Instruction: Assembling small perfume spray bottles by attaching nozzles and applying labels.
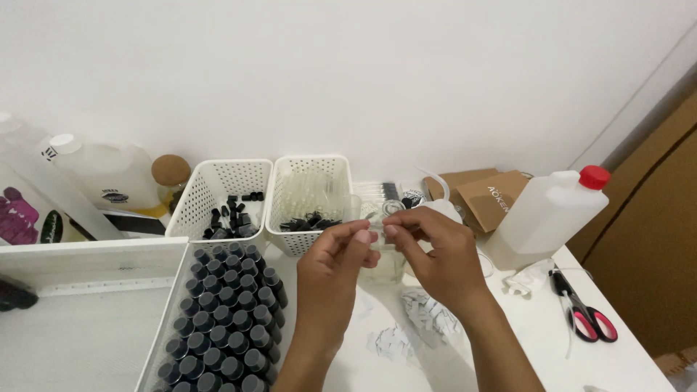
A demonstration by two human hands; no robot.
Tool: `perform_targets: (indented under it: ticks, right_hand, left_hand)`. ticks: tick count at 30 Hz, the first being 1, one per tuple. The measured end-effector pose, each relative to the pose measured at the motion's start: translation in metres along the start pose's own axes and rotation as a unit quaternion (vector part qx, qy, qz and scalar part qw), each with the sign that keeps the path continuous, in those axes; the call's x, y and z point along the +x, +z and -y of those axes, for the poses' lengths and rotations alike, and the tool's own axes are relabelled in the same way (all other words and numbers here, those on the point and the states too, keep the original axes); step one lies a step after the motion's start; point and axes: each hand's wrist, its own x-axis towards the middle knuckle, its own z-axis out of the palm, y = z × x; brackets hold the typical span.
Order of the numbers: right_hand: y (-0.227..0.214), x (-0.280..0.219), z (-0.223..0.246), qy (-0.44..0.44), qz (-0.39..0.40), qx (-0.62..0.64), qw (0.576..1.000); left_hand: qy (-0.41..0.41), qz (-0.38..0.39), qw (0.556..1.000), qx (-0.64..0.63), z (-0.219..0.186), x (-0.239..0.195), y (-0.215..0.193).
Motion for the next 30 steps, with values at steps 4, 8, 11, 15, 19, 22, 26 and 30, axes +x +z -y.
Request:
perform_targets:
  ticks: [4, 8, 11, 15, 19, 22, 26, 30]
  right_hand:
    - [0.003, 0.0, 0.006, -0.119, -0.051, -0.031, 0.991]
    - [0.008, -0.001, 0.007, -0.168, -0.072, -0.057, 0.981]
    - [0.009, 0.0, 0.01, -0.184, -0.079, -0.056, 0.978]
    - [0.011, 0.0, 0.014, -0.182, -0.089, -0.047, 0.978]
    - [0.011, -0.003, 0.014, -0.148, -0.095, -0.04, 0.984]
    - [0.009, -0.004, 0.013, -0.136, -0.093, -0.027, 0.986]
    - [0.007, -0.005, 0.009, -0.115, -0.09, -0.017, 0.989]
    - [0.003, -0.007, 0.006, -0.03, -0.057, 0.05, 0.997]
  left_hand:
    - [0.032, 0.034, 0.992, -0.121, 0.009, 0.007, -0.005]
    - [0.05, 0.046, 0.988, -0.138, 0.01, 0.007, -0.009]
    - [0.051, 0.036, 0.994, -0.09, 0.003, 0.004, -0.012]
    - [0.058, 0.037, 0.994, -0.084, 0.007, 0.005, -0.013]
    - [0.079, 0.047, 0.991, -0.096, 0.011, 0.007, -0.012]
    - [0.063, 0.039, 0.994, -0.075, 0.006, 0.003, -0.012]
    - [0.057, 0.041, 0.995, -0.065, 0.004, 0.003, -0.011]
    - [0.048, 0.037, 0.996, -0.06, 0.006, 0.003, -0.011]
